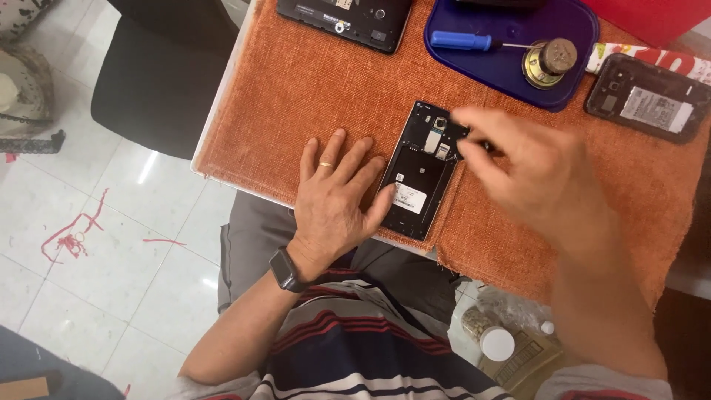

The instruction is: Cleaning the internal frame and components of a disassembled smartphone using a precision tool to remove residue.

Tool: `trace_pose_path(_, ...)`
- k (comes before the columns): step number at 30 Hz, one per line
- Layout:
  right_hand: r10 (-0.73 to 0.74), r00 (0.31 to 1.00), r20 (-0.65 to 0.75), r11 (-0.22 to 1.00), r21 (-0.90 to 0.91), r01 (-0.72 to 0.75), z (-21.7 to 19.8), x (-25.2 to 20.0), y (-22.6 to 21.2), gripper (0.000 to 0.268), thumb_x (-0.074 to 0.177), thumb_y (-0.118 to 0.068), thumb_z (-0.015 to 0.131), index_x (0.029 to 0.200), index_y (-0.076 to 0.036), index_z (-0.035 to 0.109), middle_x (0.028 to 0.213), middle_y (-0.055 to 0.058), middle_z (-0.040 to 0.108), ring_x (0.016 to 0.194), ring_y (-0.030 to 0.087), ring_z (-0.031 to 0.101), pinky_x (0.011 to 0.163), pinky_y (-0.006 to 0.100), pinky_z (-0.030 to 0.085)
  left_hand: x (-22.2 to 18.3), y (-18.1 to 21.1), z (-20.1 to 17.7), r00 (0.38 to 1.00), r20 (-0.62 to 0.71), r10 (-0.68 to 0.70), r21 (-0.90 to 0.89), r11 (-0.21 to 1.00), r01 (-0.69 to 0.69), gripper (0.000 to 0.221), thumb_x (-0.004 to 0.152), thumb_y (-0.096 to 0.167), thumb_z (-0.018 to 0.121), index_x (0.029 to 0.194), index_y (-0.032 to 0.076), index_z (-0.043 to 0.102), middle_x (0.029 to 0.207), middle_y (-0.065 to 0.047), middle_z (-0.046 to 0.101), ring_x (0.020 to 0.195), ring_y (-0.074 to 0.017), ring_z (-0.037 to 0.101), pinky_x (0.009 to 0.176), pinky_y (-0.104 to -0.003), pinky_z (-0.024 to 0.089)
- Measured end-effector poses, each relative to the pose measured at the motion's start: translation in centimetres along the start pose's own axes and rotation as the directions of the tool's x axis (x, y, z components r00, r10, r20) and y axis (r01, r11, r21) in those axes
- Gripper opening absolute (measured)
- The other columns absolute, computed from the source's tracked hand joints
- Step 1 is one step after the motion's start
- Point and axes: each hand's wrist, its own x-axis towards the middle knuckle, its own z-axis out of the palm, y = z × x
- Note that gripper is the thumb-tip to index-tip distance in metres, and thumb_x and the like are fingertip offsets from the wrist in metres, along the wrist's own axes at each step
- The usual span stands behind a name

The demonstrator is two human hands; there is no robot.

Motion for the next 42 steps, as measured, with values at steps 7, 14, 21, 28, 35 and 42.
trace_pose_path(7, -0.009, 0.999, -0.035, 0.999, -0.036, 0.008, -0.9, 0.6, -1.2, 0.029, 0.096, 0.002, 0.074, 0.125, -0.002, 0.069, 0.116, 0.011, 0.078, 0.094, 0.022, 0.076, 0.075, 0.030, 0.064, 0.8, 0.2, -0.8, 0.999, 0.033, 0.032, 0.015, 0.999, -0.032, 0.028, 0.099, 0.036, 0.064, 0.109, 0.011, 0.072, 0.125, -0.008, 0.068, 0.122, -0.0390, 0.061, 0.104, -0.055, 0.039)
trace_pose_path(14, -0.031, 0.999, 0.021, 0.979, 0.201, 0.026, -0.2, 1.0, -0.7, 0.037, 0.096, 0.018, 0.060, 0.128, -0.001, 0.063, 0.081, 0.003, 0.065, 0.055, 0.008, 0.055, 0.042, 0.013, 0.051, 0.8, 0.5, -0.6, 0.999, 0.017, 0.044, 0.070, 0.997, -0.045, 0.027, 0.097, 0.037, 0.068, 0.109, 0.014, 0.075, 0.124, -0.007, 0.071, 0.122, -0.0360, 0.062, 0.106, -0.053, 0.040)
trace_pose_path(21, -0.052, 0.995, -0.085, 0.991, 0.119, 0.062, 0.1, 1.0, -0.7, 0.030, 0.099, 0.013, 0.067, 0.127, 0.003, 0.062, 0.087, 0.014, 0.072, 0.057, 0.014, 0.064, 0.045, 0.017, 0.059, 0.4, 0.2, -0.2, 0.999, 0.020, 0.026, 0.080, 0.996, -0.028, 0.029, 0.095, 0.038, 0.069, 0.111, 0.014, 0.076, 0.127, -0.005, 0.071, 0.124, -0.0351, 0.062, 0.108, -0.053, 0.039)
trace_pose_path(28, -0.062, 0.996, -0.059, 0.985, 0.155, 0.071, -0.2, 1.3, -0.4, 0.037, 0.096, 0.020, 0.062, 0.129, 0.004, 0.059, 0.098, 0.019, 0.075, 0.054, 0.010, 0.063, 0.039, 0.015, 0.056, 0.2, 0.2, -0.2, 1.000, 0.020, 0.023, 0.088, 0.996, -0.025, 0.030, 0.095, 0.039, 0.069, 0.110, 0.014, 0.077, 0.127, -0.006, 0.072, 0.124, -0.0351, 0.063, 0.109, -0.053, 0.039)
trace_pose_path(35, -0.014, 0.987, -0.159, 1.000, 0.003, 0.015, 0.1, 1.1, -0.6, 0.039, 0.094, 0.004, 0.080, 0.129, 0.005, 0.062, 0.116, 0.021, 0.077, 0.083, 0.026, 0.079, 0.063, 0.027, 0.067, 0.3, 0.2, -0.1, 1.000, 0.020, 0.022, 0.084, 0.996, -0.024, 0.031, 0.096, 0.039, 0.068, 0.110, 0.014, 0.077, 0.126, -0.006, 0.071, 0.123, -0.0357, 0.063, 0.108, -0.054, 0.039)
trace_pose_path(42, -0.033, 0.991, -0.133, 0.999, -0.022, 0.030, 0.0, 0.9, -0.6, 0.033, 0.098, 0.001, 0.078, 0.128, 0.000, 0.065, 0.099, 0.009, 0.075, 0.067, 0.013, 0.065, 0.050, 0.023, 0.055, 0.6, 0.4, -0.4, 1.000, 0.018, 0.026, 0.067, 0.997, -0.027, 0.028, 0.096, 0.037, 0.069, 0.109, 0.013, 0.076, 0.126, -0.006, 0.071, 0.124, -0.0356, 0.061, 0.107, -0.054, 0.039)
